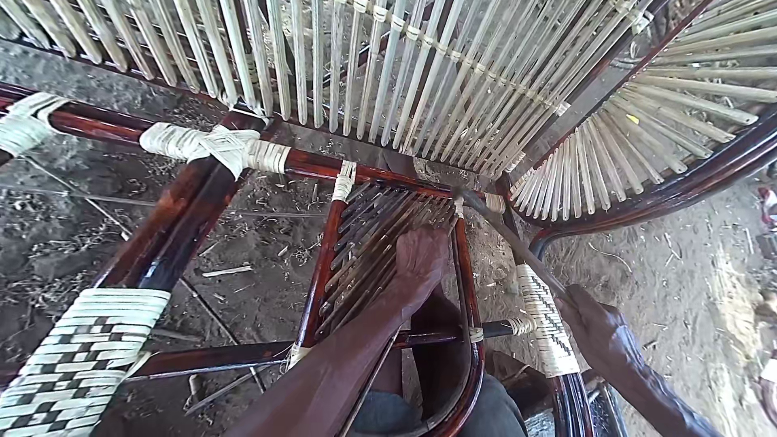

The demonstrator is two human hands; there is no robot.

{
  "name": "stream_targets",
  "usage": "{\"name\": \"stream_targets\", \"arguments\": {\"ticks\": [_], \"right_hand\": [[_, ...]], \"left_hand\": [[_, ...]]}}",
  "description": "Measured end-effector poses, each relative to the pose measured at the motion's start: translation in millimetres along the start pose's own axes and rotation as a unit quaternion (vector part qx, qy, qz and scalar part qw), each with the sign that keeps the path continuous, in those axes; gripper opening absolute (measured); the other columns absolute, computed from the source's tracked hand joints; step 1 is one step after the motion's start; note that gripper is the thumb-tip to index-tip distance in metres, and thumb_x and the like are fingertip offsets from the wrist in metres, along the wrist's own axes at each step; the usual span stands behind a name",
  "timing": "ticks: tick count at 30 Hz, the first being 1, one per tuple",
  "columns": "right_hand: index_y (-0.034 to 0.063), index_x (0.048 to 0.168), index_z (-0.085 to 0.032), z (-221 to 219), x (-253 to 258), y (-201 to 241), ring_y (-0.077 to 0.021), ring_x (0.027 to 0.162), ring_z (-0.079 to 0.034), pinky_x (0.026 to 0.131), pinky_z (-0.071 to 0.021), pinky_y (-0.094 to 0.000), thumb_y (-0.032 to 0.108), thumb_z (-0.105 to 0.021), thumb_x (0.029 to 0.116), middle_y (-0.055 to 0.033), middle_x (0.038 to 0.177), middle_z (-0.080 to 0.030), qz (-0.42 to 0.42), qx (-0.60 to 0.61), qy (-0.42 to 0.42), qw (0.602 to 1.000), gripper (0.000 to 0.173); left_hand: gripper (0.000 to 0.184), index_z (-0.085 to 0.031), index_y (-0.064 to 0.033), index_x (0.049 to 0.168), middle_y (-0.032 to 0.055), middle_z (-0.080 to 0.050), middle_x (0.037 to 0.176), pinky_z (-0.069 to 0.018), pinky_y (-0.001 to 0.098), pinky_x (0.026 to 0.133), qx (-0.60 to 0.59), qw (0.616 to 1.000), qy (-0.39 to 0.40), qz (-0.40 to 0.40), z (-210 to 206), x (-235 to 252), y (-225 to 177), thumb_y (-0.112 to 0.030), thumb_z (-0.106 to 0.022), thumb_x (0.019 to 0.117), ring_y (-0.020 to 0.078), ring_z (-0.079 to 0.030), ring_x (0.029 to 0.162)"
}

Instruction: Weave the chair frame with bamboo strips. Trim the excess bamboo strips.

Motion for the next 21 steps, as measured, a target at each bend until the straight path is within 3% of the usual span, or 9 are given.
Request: {"name": "stream_targets", "arguments": {"ticks": [4, 6, 8, 13, 15, 17, 19, 21], "right_hand": [[0.0087, 0.09, -0.062, -4, -5, 3, -0.0151, 0.042, -0.048, 0.038, -0.0402, -0.0344, 0.045, -0.041, 0.1044, 0.0011, 0.054, -0.046, 0.034, 0.012, -0.054, 0.998, 0.044], [0.0071, 0.091, -0.063, -13, -5, -1, -0.0255, 0.044, -0.057, 0.039, -0.0459, -0.043, 0.036, -0.047, 0.1014, -0.0047, 0.054, -0.052, 0.007, -0.038, 0.002, 0.999, 0.035], [0.0082, 0.096, -0.064, -13, -2, -4, -0.0313, 0.05, -0.063, 0.044, -0.0491, -0.0492, 0.036, -0.048, 0.1032, -0.0076, 0.057, -0.057, -0.036, -0.055, 0.059, 0.996, 0.033], [0.0096, 0.089, -0.061, 5, -2, 13, -0.0118, 0.041, -0.046, 0.038, -0.0386, -0.0312, 0.044, -0.042, 0.1043, 0.0034, 0.053, -0.044, 0.028, 0.029, -0.068, 0.997, 0.042], [0.0063, 0.09, -0.061, 0, -7, 11, -0.0126, 0.04, -0.047, 0.037, -0.039, -0.0308, 0.04, -0.044, 0.1031, 0.0013, 0.052, -0.046, 0.041, 0.028, -0.09, 0.995, 0.04], [0.0053, 0.094, -0.063, -16, -9, 2, -0.0244, 0.044, -0.057, 0.04, -0.0466, -0.0416, 0.034, -0.047, 0.1017, -0.0055, 0.054, -0.053, -0.001, -0.029, -0.004, 1.0, 0.033], [0.0069, 0.103, -0.064, -17, -2, 0, -0.0361, 0.058, -0.067, 0.052, -0.0525, -0.0536, 0.031, -0.051, 0.1058, -0.0125, 0.064, -0.062, -0.077, -0.053, 0.114, 0.989, 0.028], [0.01, 0.095, -0.062, -7, 2, 7, -0.0285, 0.048, -0.061, 0.043, -0.0479, -0.0465, 0.037, -0.046, 0.104, -0.0056, 0.056, -0.054, -0.039, -0.045, 0.061, 0.996, 0.033]], "left_hand": [[0.02, -0.074, -0.0031, 0.098, 0.0205, -0.071, 0.101, -0.0547, 0.0549, 0.073, -0.036, 0.999, -0.035, -0.021, 11, -16, -2, -0.02, -0.063, 0.0999, 0.0395, -0.07, 0.092], [0.02, -0.074, -0.0033, 0.1, 0.0203, -0.071, 0.102, -0.0548, 0.0547, 0.075, -0.037, 0.999, -0.028, -0.019, 13, -18, -2, -0.02, -0.064, 0.1, 0.0392, -0.07, 0.095], [0.02, -0.074, -0.0039, 0.102, 0.0199, -0.071, 0.104, -0.0547, 0.0548, 0.076, -0.037, 0.999, -0.019, -0.016, 14, -18, -3, -0.021, -0.064, 0.1001, 0.0386, -0.07, 0.097], [0.019, -0.074, -0.0034, 0.099, 0.0197, -0.071, 0.102, -0.0541, 0.0563, 0.076, -0.052, 0.998, -0.021, -0.015, 14, -17, -1, -0.019, -0.064, 0.0996, 0.0397, -0.07, 0.096], [0.017, -0.074, -0.0036, 0.098, 0.0201, -0.071, 0.1, -0.0538, 0.0569, 0.074, -0.056, 0.998, -0.03, -0.02, 12, -17, -1, -0.018, -0.064, 0.099, 0.04, -0.07, 0.094], [0.018, -0.074, -0.0039, 0.098, 0.0199, -0.071, 0.1, -0.054, 0.0566, 0.074, -0.051, 0.998, -0.033, -0.017, 10, -16, 0, -0.019, -0.065, 0.099, 0.0396, -0.07, 0.094], [0.02, -0.074, -0.0049, 0.099, 0.0185, -0.072, 0.102, -0.0542, 0.055, 0.075, -0.032, 0.999, -0.019, -0.007, 6, -10, 0, -0.022, -0.063, 0.0997, 0.0376, -0.071, 0.096], [0.023, -0.074, -0.0072, 0.101, 0.0164, -0.072, 0.103, -0.0541, 0.0536, 0.077, -0.013, 1.0, -0.001, 0.001, 0, 0, 3, -0.025, -0.06, 0.1, 0.0357, -0.071, 0.097]]}}
Point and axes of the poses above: each hand's wrist, its own x-axis towards the middle knuckle, its own z-axis out of the back of the hand, y = z × x, the point moved 3 cm from there along x, towards the middle knuckle
